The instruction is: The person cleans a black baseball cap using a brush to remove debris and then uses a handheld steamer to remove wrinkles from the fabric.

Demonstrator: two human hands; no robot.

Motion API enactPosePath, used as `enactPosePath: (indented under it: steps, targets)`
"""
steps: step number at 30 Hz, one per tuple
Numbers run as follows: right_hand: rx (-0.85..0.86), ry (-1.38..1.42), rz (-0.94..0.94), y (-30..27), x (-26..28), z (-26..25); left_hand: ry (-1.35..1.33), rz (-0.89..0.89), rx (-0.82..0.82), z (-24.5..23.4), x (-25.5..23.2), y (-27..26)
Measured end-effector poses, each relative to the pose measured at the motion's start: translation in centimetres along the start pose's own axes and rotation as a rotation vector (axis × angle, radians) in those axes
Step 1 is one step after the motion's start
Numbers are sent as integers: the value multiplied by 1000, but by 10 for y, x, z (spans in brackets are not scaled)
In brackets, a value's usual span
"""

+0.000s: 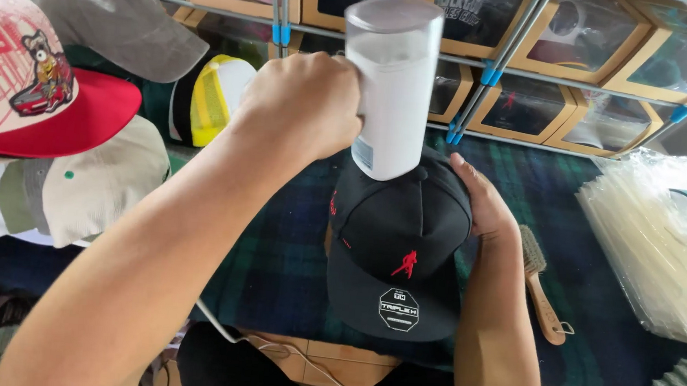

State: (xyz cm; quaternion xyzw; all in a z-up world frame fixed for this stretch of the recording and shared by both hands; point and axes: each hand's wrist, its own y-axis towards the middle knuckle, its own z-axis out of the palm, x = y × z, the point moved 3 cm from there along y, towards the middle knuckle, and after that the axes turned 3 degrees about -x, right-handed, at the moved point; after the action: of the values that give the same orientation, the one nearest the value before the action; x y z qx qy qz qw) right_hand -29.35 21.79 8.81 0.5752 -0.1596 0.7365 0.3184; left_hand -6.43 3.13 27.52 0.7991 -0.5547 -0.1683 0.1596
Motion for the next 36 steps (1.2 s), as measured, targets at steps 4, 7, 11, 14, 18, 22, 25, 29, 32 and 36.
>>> enactPosePath:
  steps: [4,7,11,14,18,22,25,29,32,36]
  targets:
    - [-9,24,-39,-5,8,24,-210,-273,150,2,24,-45]
    - [-6,91,1,4,-6,14,-243,-496,186,48,60,-85]
    - [-6,96,0,5,-4,22,-658,-781,71,112,76,-140]
    - [-14,93,-5,3,-1,25,-833,-911,70,126,82,-148]
    - [2,82,32,0,1,27,-743,-772,161,119,99,-100]
    - [-14,85,33,-3,4,30,-928,-715,198,136,114,-44]
    - [-14,88,46,-5,5,31,-923,-719,357,167,125,-33]
    - [-25,98,46,-6,8,33,-1069,-761,432,189,133,-51]
    - [-39,97,61,-9,8,36,-1145,-769,394,175,131,-60]
    - [-42,90,55,-11,10,35,-1037,-635,312,141,128,-27]
